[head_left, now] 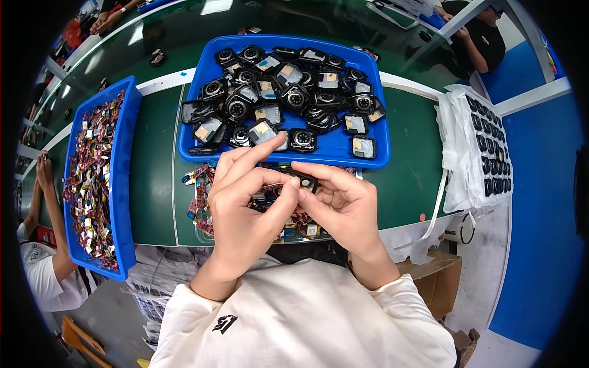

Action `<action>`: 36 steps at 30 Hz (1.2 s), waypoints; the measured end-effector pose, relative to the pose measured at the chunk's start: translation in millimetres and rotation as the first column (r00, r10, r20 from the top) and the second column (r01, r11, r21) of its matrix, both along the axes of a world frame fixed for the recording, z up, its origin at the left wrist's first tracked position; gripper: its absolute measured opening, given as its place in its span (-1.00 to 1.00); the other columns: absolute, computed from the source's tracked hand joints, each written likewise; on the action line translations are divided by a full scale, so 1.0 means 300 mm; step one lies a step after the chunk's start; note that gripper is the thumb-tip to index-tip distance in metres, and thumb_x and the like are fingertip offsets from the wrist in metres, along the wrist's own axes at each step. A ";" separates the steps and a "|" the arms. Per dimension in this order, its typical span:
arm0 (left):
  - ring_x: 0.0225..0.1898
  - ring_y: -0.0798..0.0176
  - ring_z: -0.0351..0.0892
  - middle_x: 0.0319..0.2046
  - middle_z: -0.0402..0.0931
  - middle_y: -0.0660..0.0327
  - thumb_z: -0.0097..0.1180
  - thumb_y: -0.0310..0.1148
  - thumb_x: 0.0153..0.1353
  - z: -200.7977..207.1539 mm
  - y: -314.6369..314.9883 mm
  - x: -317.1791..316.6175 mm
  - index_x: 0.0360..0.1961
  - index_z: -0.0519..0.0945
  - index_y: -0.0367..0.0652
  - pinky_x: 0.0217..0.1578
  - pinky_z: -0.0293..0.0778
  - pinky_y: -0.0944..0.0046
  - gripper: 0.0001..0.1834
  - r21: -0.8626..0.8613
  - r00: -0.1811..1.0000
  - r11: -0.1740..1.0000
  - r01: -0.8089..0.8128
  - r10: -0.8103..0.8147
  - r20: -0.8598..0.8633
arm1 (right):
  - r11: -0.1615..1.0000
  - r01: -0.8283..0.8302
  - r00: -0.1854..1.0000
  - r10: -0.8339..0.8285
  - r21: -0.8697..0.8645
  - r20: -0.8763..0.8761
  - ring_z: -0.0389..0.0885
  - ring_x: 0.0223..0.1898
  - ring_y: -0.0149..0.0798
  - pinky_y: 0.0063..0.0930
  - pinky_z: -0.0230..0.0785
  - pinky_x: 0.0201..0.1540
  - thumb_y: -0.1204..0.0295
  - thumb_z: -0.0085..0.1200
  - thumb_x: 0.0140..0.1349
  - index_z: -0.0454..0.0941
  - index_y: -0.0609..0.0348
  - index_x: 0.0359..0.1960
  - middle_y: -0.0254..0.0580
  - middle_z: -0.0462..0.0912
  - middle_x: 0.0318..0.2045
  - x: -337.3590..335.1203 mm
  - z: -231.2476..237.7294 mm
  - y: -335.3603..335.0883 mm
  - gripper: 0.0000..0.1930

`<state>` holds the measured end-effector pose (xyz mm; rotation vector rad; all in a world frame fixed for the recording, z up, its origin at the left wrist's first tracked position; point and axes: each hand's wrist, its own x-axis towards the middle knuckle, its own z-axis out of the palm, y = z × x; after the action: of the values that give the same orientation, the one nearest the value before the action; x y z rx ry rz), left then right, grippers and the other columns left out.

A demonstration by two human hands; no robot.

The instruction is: Manually assembling small colorful components onto black circular bases at a production line.

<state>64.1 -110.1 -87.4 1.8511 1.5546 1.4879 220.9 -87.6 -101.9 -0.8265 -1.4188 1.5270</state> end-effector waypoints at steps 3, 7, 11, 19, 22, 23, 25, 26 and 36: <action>-0.12 0.07 0.47 -0.03 0.61 0.08 0.29 -0.53 -0.08 -0.004 0.000 -0.002 -0.49 0.67 -0.25 -0.06 0.39 0.18 -0.93 0.004 1.000 1.000 -0.012 0.012 -0.005 | 0.998 0.046 0.999 -0.047 0.042 0.021 0.54 -0.43 -0.58 -0.70 0.44 -0.43 0.64 0.10 0.22 0.53 0.35 0.05 -0.20 0.63 -0.27 -0.008 -0.004 -0.005 -0.67; -0.13 0.08 0.47 -0.04 0.61 0.09 0.29 -0.53 -0.07 -0.012 0.001 -0.003 -0.49 0.66 -0.25 -0.06 0.39 0.18 -0.93 0.008 1.000 1.000 -0.016 0.016 0.004 | 0.992 0.070 0.996 -0.075 0.101 0.045 0.57 -0.41 -0.56 -0.69 0.46 -0.42 0.59 0.10 0.24 0.55 0.32 0.03 -0.14 0.66 -0.25 -0.011 -0.011 -0.004 -0.69; -0.15 0.08 0.48 -0.07 0.63 0.09 0.30 -0.53 -0.08 -0.010 -0.003 0.004 -0.48 0.67 -0.25 -0.07 0.40 0.19 -0.92 0.017 0.999 0.999 -0.029 0.029 -0.016 | 0.977 0.103 0.991 -0.118 0.186 0.069 0.61 -0.39 -0.53 -0.67 0.49 -0.39 0.56 0.09 0.26 0.58 0.32 -0.01 -0.10 0.68 -0.21 -0.016 -0.005 -0.002 -0.73; -0.25 0.16 0.53 -0.13 0.65 0.11 0.34 -0.55 -0.10 -0.005 -0.021 0.003 -0.41 0.70 -0.23 -0.18 0.44 0.26 -0.84 0.020 1.000 1.000 -0.006 0.007 -0.030 | 0.951 0.215 0.966 -0.240 0.221 0.096 0.59 -0.43 -0.55 -0.72 0.43 -0.43 0.58 0.10 0.24 0.60 0.34 -0.04 -0.17 0.70 -0.33 -0.001 0.007 0.003 -0.74; -0.34 0.20 0.53 -0.24 0.67 0.15 0.35 -0.56 -0.10 0.002 -0.025 -0.010 -0.41 0.70 -0.23 -0.25 0.43 0.30 -0.84 0.058 0.999 0.998 -0.010 0.012 -0.038 | 0.970 0.224 0.975 -0.224 0.092 -0.001 0.54 -0.45 -0.58 -0.76 0.37 -0.45 0.65 0.09 0.22 0.59 0.39 -0.06 -0.28 0.64 -0.42 0.013 0.003 0.011 -0.76; -0.35 0.21 0.53 -0.29 0.66 0.17 0.35 -0.56 -0.11 -0.001 -0.028 -0.013 -0.41 0.70 -0.23 -0.27 0.42 0.30 -0.83 0.047 0.999 0.999 0.004 -0.003 -0.037 | 0.970 0.224 0.975 -0.224 0.092 -0.002 0.54 -0.45 -0.58 -0.76 0.37 -0.45 0.65 0.09 0.22 0.59 0.39 -0.06 -0.28 0.64 -0.42 0.007 0.005 0.013 -0.76; -0.36 0.21 0.53 -0.35 0.65 0.20 0.36 -0.57 -0.12 -0.001 -0.036 -0.015 -0.41 0.70 -0.23 -0.30 0.41 0.31 -0.83 0.036 0.999 0.999 0.017 -0.015 -0.037 | 0.967 0.242 0.969 -0.236 0.081 -0.078 0.51 -0.44 -0.62 -0.78 0.35 -0.44 0.66 0.11 0.21 0.59 0.38 -0.09 -0.30 0.64 -0.39 -0.010 0.012 0.014 -0.77; -0.38 0.23 0.53 -0.40 0.63 0.21 0.36 -0.57 -0.12 0.001 -0.040 -0.016 -0.42 0.70 -0.23 -0.32 0.40 0.33 -0.83 0.016 0.999 1.000 0.015 -0.015 -0.035 | 0.967 0.240 0.969 -0.234 0.081 -0.078 0.51 -0.44 -0.62 -0.78 0.35 -0.44 0.66 0.11 0.21 0.59 0.38 -0.09 -0.30 0.64 -0.39 -0.008 0.011 0.015 -0.77; -0.46 0.41 0.49 -0.50 0.62 0.21 0.35 -0.53 -0.02 -0.001 -0.056 -0.020 -0.39 0.70 -0.27 -0.44 0.37 0.44 -0.87 -0.245 0.903 0.936 0.251 -0.135 0.409 | 0.971 0.218 0.973 -0.208 0.096 -0.099 0.57 -0.38 -0.56 -0.72 0.41 -0.36 0.68 0.13 0.13 0.59 0.36 -0.23 -0.25 0.65 -0.34 -0.006 -0.004 0.016 -0.84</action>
<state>58.2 -126.8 -87.5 1.3957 1.2760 1.3445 219.2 -82.7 -103.0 -0.8095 -1.2909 1.2983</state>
